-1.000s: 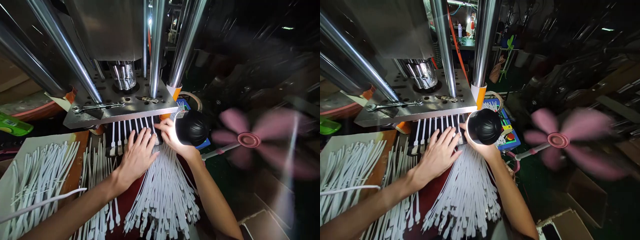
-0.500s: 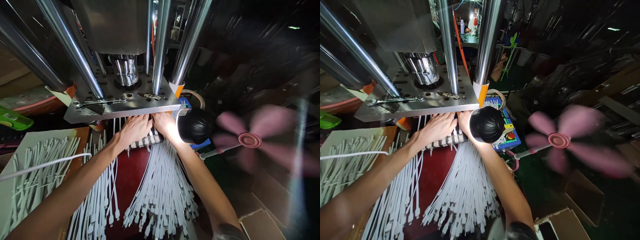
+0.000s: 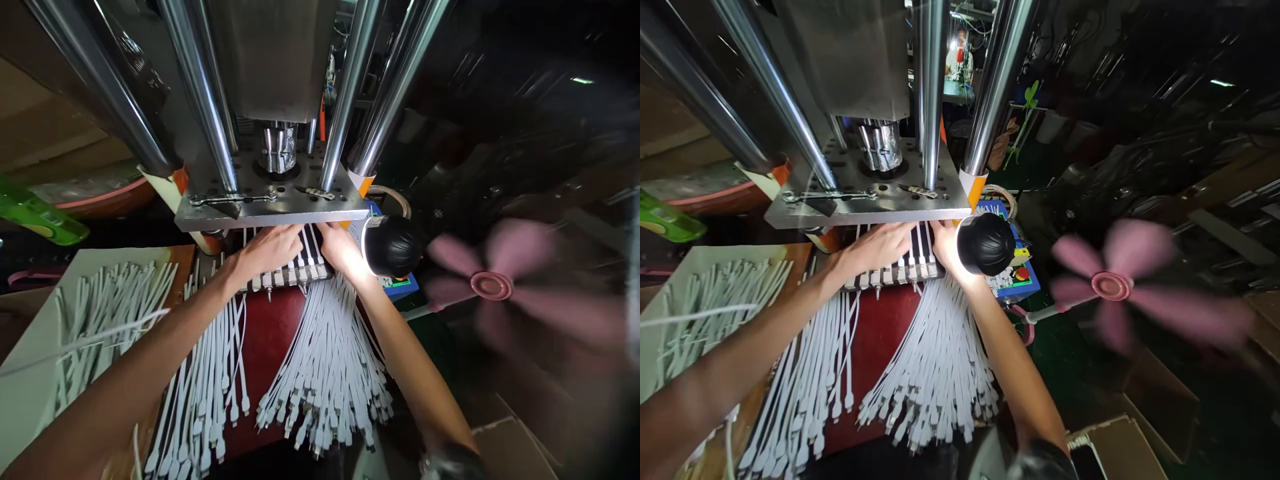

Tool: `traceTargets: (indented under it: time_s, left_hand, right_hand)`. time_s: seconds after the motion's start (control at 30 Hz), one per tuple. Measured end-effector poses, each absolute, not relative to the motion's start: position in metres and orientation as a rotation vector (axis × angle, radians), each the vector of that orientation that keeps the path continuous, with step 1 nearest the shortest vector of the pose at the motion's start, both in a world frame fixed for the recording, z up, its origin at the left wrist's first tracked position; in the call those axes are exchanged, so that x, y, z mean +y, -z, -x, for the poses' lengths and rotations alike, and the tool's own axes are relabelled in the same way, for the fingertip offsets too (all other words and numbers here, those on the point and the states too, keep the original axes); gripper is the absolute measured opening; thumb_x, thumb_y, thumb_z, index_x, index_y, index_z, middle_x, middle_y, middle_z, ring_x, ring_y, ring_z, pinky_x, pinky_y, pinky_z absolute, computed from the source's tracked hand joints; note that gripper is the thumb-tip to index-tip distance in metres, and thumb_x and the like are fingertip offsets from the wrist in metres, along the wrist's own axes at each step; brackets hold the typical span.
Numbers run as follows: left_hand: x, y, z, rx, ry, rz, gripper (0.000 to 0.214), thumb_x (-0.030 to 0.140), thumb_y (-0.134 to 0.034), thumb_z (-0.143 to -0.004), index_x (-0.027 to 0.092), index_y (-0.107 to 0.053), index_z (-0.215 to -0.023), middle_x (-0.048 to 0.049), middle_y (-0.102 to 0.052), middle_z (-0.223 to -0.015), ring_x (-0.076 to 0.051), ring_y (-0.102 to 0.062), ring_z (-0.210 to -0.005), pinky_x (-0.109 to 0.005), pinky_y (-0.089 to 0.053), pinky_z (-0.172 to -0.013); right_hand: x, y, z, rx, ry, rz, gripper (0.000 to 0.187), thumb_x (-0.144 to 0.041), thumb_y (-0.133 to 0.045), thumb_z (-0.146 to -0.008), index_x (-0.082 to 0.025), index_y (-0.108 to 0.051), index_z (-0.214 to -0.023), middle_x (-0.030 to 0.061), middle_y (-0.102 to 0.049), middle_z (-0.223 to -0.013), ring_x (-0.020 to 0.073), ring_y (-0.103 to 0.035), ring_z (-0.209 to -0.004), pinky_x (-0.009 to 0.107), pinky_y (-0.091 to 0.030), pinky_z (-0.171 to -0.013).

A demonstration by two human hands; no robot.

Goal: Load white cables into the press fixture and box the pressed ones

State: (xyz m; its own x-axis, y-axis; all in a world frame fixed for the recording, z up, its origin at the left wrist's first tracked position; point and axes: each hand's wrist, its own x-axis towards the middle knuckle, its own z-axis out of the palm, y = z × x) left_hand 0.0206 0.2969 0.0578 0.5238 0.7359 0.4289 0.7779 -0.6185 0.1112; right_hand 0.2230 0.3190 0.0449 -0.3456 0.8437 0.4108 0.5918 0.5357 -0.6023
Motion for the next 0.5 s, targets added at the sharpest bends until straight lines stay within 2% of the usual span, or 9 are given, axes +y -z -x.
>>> traceTargets:
  time_s: [0.07, 0.17, 0.3, 0.4, 0.5]
  left_hand:
    - [0.267, -0.054, -0.019, -1.298, 0.626, 2.712, 0.044, 0.016, -0.04, -0.099, 0.007, -0.061, -0.137, -0.0172, -0.068, -0.14, -0.026, -0.065, -0.128, -0.042, -0.05, -0.113]
    - [0.229, -0.044, -0.02, -1.309, 0.556, 2.741, 0.047, 0.018, -0.039, -0.1, 0.004, -0.058, -0.141, -0.0209, -0.059, -0.151, -0.03, -0.051, -0.145, -0.05, -0.042, -0.123]
    - [0.218, -0.036, -0.028, -1.347, 0.461, 2.671, 0.049, 0.017, -0.04, -0.1, 0.0, -0.057, -0.142, -0.024, -0.055, -0.154, -0.034, -0.047, -0.149, -0.054, -0.035, -0.126]
    - [0.225, -0.04, -0.032, -1.356, 0.401, 2.647, 0.05, 0.018, -0.04, -0.1, -0.002, -0.055, -0.144, -0.0257, -0.053, -0.156, -0.036, -0.044, -0.15, -0.057, -0.031, -0.128]
    - [0.204, -0.052, -0.026, -1.365, 0.419, 2.703, 0.056, 0.026, -0.039, -0.104, -0.003, -0.045, -0.152, -0.0271, -0.043, -0.162, -0.035, -0.036, -0.155, -0.059, -0.029, -0.128]
  right_hand:
    - [0.275, -0.041, -0.242, -2.104, -0.434, 1.219, 0.062, -0.003, -0.047, -0.088, -0.02, -0.06, -0.145, 0.0119, -0.068, -0.129, 0.0282, -0.064, -0.118, 0.044, -0.052, -0.107]
    - [0.2, -0.033, -0.275, -2.086, -0.502, 1.289, 0.066, -0.008, -0.039, -0.091, -0.023, -0.05, -0.155, 0.0127, -0.063, -0.136, 0.0268, -0.066, -0.113, 0.045, -0.055, -0.102]
    - [0.112, -0.017, -0.315, -1.831, -0.616, 1.447, 0.049, -0.022, -0.041, -0.102, -0.028, -0.056, -0.148, 0.0113, -0.066, -0.129, 0.0226, -0.068, -0.1, 0.038, -0.058, -0.088]
    - [0.063, 0.008, -0.336, -1.5, -0.58, 1.571, 0.038, -0.035, -0.048, -0.102, -0.027, -0.065, -0.135, 0.0121, -0.069, -0.121, 0.0213, -0.067, -0.085, 0.035, -0.058, -0.074]
    - [0.028, 0.046, -0.349, -1.088, -0.474, 1.681, 0.043, -0.045, -0.058, -0.097, -0.024, -0.062, -0.135, 0.0102, -0.069, -0.112, 0.0202, -0.066, -0.08, 0.032, -0.056, -0.07]
